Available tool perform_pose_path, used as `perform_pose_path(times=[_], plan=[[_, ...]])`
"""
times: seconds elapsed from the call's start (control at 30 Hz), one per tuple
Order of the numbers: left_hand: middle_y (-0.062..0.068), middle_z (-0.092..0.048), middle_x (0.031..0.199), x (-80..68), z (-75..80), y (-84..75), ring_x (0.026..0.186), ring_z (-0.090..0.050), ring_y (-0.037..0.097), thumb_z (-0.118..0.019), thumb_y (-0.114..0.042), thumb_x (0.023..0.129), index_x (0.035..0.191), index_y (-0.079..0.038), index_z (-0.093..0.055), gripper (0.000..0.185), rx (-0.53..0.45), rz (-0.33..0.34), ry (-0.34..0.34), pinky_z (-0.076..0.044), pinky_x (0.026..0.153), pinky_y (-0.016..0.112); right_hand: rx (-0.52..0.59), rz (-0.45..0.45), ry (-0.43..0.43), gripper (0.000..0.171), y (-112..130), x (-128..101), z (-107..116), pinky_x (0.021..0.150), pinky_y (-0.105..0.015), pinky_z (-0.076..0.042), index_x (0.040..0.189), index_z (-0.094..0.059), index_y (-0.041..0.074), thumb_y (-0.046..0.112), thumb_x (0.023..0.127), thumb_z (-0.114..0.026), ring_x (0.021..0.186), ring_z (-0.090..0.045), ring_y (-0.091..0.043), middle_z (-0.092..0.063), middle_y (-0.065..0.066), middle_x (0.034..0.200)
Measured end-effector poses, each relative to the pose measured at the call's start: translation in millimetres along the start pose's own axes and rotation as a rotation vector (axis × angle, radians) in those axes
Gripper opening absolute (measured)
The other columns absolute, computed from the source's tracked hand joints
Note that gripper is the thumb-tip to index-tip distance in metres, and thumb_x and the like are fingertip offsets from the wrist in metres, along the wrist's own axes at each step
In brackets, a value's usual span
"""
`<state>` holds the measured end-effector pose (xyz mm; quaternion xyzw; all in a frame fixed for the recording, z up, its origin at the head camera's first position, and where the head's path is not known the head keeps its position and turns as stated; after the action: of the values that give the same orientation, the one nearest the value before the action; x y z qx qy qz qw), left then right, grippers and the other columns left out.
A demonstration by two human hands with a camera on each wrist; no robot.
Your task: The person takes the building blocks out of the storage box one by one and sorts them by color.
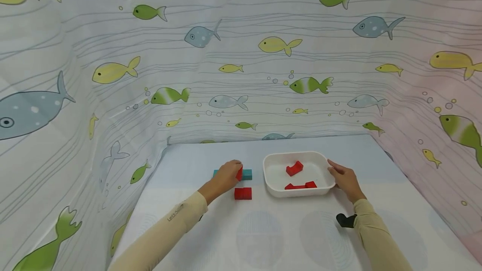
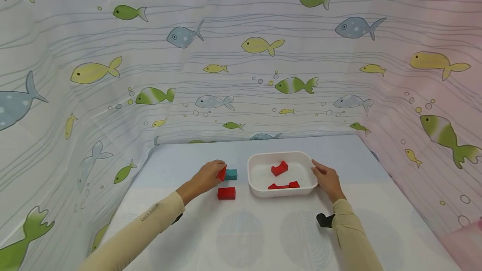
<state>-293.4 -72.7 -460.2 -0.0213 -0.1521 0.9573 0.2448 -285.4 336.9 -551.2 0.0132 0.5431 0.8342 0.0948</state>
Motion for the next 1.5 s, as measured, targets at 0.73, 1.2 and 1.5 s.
perform_pose_path(times=[0.73,1.2,1.5], plan=[[0.012,-0.065,0.112,-37.5,-48.6,41.3,0.104,-0.059,0.028,-0.083,-0.001,0.074,0.121,0.003,-0.064,0.051,-0.076,0.01,0.011,-0.055,0.086,0.038,0.014,0.021,0.009,0.05,-1,0,1,0.073,-0.026,-0.056,0.149,-0.04,0.018,0.029,0.102,-0.053,0.118,-0.051,-0.036,-0.036,-0.021,0.151],[0.01,-0.063,0.122,-43.1,-57.1,40.5,0.115,-0.056,0.029,-0.083,-0.003,0.075,0.131,-0.006,-0.06,0.062,-0.111,0.029,0.045,-0.054,0.087,0.039,0.016,0.03,0.015,0.051,0,0,0,0.073,-0.026,-0.056,0.149,-0.04,0.018,0.032,0.101,-0.053,0.117,-0.052,-0.035,-0.034,-0.02,0.152],[0.008,-0.063,0.121,-43.4,-59.2,38.1,0.114,-0.056,0.028,-0.083,-0.005,0.076,0.134,-0.009,-0.059,0.063,-0.091,0.026,0.086,-0.056,0.083,0.036,0.027,0.03,0.018,0.051,0,0,0,0.075,-0.03,-0.057,0.149,-0.04,0.018,0.031,0.102,-0.053,0.119,-0.051,-0.037,-0.034,-0.02,0.152]])
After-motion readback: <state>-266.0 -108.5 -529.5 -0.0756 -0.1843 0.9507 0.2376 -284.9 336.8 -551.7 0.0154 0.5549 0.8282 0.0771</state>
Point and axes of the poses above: each hand's wrist, its own x-axis towards the middle knuckle, its own z-axis out of the back of the hand, y = z × x, the point moved 3 cm from there along x, towards the middle knuckle
